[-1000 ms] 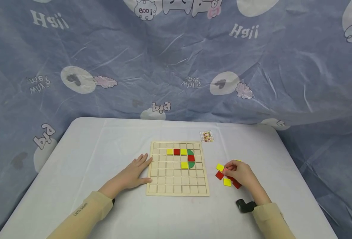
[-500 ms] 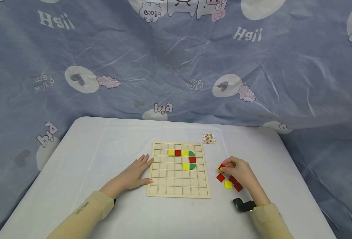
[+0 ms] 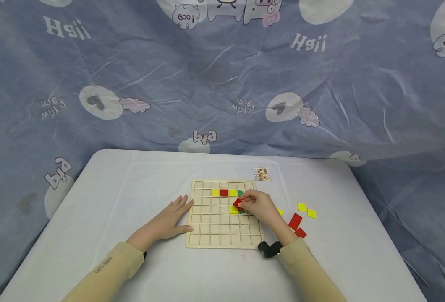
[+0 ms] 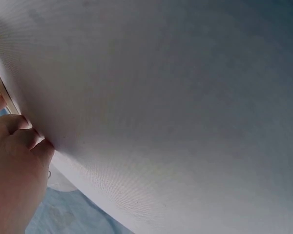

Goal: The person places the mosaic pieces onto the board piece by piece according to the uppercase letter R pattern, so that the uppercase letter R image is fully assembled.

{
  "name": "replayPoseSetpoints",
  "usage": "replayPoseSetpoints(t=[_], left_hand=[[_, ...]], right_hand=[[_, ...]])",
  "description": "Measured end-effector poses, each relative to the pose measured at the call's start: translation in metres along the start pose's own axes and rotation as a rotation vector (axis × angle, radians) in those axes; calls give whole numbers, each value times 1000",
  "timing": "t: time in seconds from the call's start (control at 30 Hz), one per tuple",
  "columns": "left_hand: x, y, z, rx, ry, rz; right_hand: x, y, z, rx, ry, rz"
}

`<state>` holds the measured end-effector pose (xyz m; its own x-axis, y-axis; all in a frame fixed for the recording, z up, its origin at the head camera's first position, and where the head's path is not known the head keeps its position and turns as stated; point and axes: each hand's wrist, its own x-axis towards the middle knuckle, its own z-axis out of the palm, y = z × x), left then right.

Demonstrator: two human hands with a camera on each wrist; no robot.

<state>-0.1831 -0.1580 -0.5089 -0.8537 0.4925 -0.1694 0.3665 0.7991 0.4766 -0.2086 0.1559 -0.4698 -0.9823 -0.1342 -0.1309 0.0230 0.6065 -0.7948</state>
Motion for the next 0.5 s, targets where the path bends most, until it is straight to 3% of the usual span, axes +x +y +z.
replayPoseSetpoints(t=[0.23, 0.5], left_hand=[[0, -1, 2, 2, 2, 6], [0, -2, 1, 16, 3, 4]], right_hand=[[5, -10, 26, -53, -26, -60], [11, -13, 36, -128, -64, -111]])
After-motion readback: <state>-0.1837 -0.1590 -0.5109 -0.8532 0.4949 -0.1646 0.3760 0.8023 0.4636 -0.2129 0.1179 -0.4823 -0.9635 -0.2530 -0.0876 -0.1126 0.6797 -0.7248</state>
